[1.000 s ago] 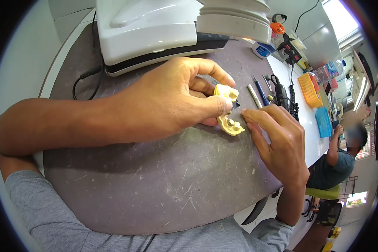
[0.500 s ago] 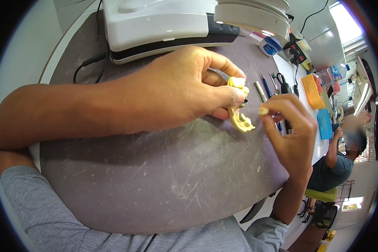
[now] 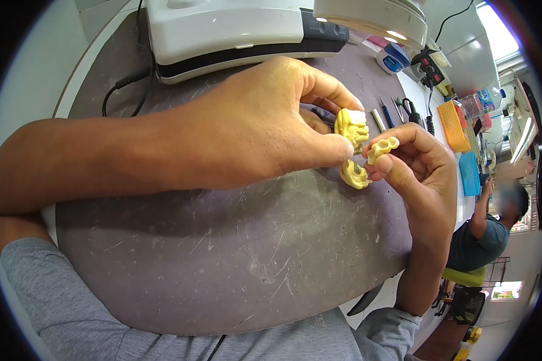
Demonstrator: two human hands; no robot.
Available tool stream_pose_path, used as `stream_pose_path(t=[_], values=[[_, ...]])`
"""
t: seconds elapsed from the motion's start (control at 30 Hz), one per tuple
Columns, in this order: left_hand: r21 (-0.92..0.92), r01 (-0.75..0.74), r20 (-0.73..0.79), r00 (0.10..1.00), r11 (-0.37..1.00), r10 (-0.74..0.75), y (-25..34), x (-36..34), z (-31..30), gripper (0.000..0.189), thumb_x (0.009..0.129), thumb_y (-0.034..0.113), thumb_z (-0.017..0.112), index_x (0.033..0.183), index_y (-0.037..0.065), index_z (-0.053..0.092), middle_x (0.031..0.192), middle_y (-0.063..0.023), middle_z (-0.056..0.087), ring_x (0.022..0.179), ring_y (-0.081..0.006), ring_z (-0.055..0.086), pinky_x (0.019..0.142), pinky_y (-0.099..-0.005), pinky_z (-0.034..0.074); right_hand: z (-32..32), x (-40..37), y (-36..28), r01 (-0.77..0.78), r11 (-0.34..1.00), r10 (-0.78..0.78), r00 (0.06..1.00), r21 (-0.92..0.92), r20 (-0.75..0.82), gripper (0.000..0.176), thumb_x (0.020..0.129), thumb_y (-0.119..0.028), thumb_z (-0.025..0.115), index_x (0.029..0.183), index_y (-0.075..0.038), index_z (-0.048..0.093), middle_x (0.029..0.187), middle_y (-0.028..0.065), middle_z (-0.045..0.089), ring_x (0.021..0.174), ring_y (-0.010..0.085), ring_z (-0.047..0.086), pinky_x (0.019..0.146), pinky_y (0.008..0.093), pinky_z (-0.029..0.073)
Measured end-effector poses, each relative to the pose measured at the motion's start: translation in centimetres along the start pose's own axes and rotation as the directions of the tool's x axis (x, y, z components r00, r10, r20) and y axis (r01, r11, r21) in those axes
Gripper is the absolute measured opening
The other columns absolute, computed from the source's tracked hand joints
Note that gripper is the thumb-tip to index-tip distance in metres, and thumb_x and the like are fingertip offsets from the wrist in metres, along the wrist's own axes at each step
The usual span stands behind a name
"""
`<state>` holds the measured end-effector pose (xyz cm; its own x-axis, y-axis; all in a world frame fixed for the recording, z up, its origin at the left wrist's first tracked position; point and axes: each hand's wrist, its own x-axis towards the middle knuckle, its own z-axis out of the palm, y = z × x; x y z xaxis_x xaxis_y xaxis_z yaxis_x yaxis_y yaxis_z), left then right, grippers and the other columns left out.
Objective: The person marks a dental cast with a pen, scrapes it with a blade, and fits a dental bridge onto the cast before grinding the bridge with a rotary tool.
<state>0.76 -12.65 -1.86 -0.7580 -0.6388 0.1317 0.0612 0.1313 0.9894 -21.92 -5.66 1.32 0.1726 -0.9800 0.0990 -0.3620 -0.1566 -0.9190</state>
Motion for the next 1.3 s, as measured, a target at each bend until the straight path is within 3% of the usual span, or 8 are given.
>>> stream_pose_path(t=[0.53, 1.3], values=[[0.087, -0.038, -0.011, 0.999, 0.996, 0.039, -0.2, 0.09, 0.16, 0.043, 0.09, 0.003, 0.067, 0.13, -0.007, 0.054, 0.116, -0.0131, 0.064, 0.107, -0.0165, 0.065, 0.097, -0.0281, 0.053, 0.54, -0.13, 0.04, 0.033, 0.994, -0.032, 0.999, -0.107, 0.011, 0.021, 0.086, -0.003, 0.073, 0.104, 0.005, 0.066, 0.095, 0.008, 0.069, 0.087, 0.0115, 0.068, 0.082, 0.0244, 0.056], [0.023, -0.03, -0.002, 1.0, 0.999, 0.03, 0.02, -0.1, 0.29, 0.043, 0.091, 0.003, 0.067, 0.13, -0.007, 0.054, 0.116, -0.0126, 0.064, 0.107, -0.0155, 0.064, 0.096, -0.0276, 0.053, 0.92, -0.44, -0.2, 0.043, 0.985, -0.043, 0.999, -0.166, 0.004, 0.023, 0.087, -0.005, 0.072, 0.108, 0.005, 0.068, 0.098, 0.0095, 0.071, 0.09, 0.0139, 0.069, 0.084, 0.0276, 0.056]])
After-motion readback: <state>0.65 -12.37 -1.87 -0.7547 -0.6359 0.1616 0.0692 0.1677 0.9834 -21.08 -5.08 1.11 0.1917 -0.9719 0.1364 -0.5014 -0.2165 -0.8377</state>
